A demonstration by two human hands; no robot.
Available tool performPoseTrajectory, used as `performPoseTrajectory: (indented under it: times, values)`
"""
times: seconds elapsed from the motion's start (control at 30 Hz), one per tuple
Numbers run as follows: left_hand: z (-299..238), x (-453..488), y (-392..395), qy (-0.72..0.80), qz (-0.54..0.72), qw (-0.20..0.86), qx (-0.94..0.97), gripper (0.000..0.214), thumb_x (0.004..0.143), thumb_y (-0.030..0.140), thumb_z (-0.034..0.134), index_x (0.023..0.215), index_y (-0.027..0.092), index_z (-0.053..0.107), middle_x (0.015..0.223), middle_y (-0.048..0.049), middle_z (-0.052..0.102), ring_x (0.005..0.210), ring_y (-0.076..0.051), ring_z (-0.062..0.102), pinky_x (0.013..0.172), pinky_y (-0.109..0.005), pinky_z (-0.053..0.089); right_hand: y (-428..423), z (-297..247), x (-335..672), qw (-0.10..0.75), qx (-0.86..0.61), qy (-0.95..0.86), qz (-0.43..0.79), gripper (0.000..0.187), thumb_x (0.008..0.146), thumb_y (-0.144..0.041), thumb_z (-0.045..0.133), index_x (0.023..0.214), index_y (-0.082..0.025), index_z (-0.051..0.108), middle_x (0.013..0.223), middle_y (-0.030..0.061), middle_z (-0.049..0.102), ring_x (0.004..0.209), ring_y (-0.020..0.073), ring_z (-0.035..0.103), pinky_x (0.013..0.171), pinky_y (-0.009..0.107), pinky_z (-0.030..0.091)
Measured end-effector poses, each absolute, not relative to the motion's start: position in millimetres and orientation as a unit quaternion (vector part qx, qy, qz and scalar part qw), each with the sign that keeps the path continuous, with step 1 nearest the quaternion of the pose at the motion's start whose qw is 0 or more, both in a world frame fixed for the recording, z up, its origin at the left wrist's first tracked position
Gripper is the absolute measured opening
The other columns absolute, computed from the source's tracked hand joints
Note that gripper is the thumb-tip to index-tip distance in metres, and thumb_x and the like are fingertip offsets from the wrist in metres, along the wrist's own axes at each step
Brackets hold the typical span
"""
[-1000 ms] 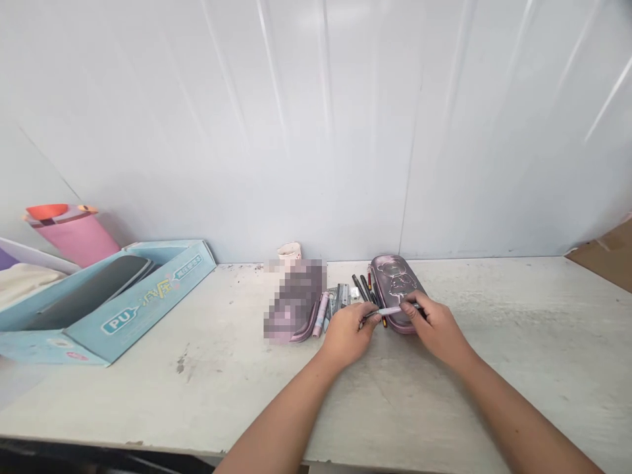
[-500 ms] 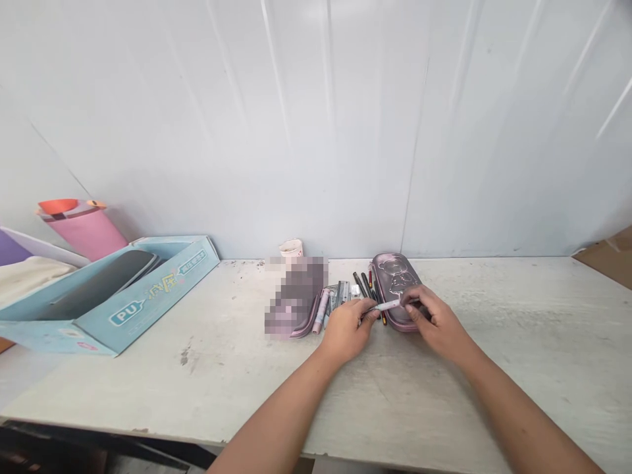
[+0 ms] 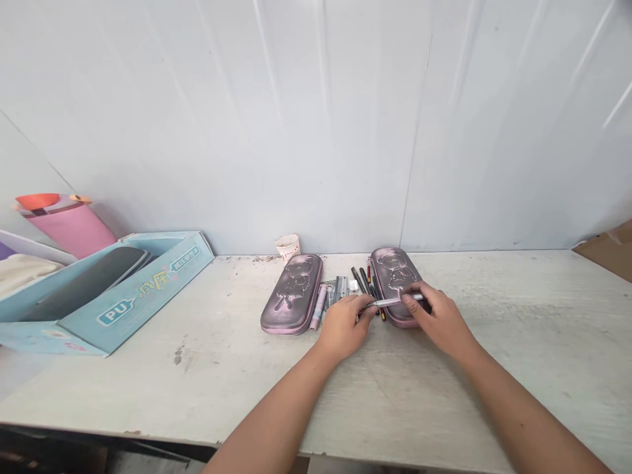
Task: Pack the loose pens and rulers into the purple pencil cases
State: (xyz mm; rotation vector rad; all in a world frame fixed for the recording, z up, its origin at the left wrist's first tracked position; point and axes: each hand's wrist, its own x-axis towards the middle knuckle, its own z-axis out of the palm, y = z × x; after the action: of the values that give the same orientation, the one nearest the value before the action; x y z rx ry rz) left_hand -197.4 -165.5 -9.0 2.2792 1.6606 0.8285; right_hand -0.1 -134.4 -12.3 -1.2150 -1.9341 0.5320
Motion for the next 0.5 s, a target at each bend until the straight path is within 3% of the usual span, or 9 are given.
performPoseTrajectory:
  times: [0.1, 0.27, 0.43, 0.5]
  values:
    - [-8.7, -197.0, -166.3, 0.567, 0.267, 0.101, 0.773, 0.026, 0.089, 0.034, 0.038, 0.096, 0.023, 0.060, 0.088, -0.0030, 0.063, 0.082, -0.017, 0.057, 0.069, -0.025, 0.042, -133.8, -12.6, 0.0, 0.372, -0.477, -0.768, 0.210, 0.032, 0.085, -0.047, 0.037, 0.083, -0.022, 0.057, 0.083, 0.0041, 0.064, 0.079, 0.0202, 0.056, 0.074, 0.033, 0.041]
    - [-7.6, -196.6, -166.9, 0.567, 0.280, 0.100, 0.768, 0.027, 0.089, 0.035, 0.037, 0.098, 0.023, 0.060, 0.089, -0.0027, 0.063, 0.084, -0.017, 0.057, 0.070, -0.026, 0.042, -134.1, -12.1, 0.0, 0.399, -0.450, -0.767, 0.222, 0.030, 0.083, -0.044, 0.041, 0.099, -0.022, 0.054, 0.100, 0.0052, 0.062, 0.088, 0.0203, 0.057, 0.075, 0.032, 0.043]
    - [-8.3, -196.5, -167.6, 0.568, 0.273, 0.100, 0.770, 0.028, 0.089, 0.035, 0.037, 0.098, 0.024, 0.060, 0.088, -0.0030, 0.063, 0.084, -0.018, 0.057, 0.070, -0.026, 0.042, -134.0, -12.6, 1.2, 0.368, -0.488, -0.755, 0.236, 0.032, 0.084, -0.048, 0.038, 0.084, -0.022, 0.056, 0.083, 0.0038, 0.065, 0.076, 0.0200, 0.057, 0.070, 0.032, 0.042]
    - [-9.3, -197.4, -166.8, 0.571, 0.272, 0.101, 0.768, 0.027, 0.089, 0.035, 0.037, 0.098, 0.024, 0.060, 0.088, -0.0029, 0.063, 0.084, -0.018, 0.057, 0.070, -0.026, 0.043, -133.2, -13.8, 1.0, 0.374, -0.469, -0.764, 0.237, 0.028, 0.084, -0.046, 0.039, 0.088, -0.023, 0.055, 0.088, 0.0036, 0.064, 0.080, 0.0198, 0.057, 0.072, 0.031, 0.042]
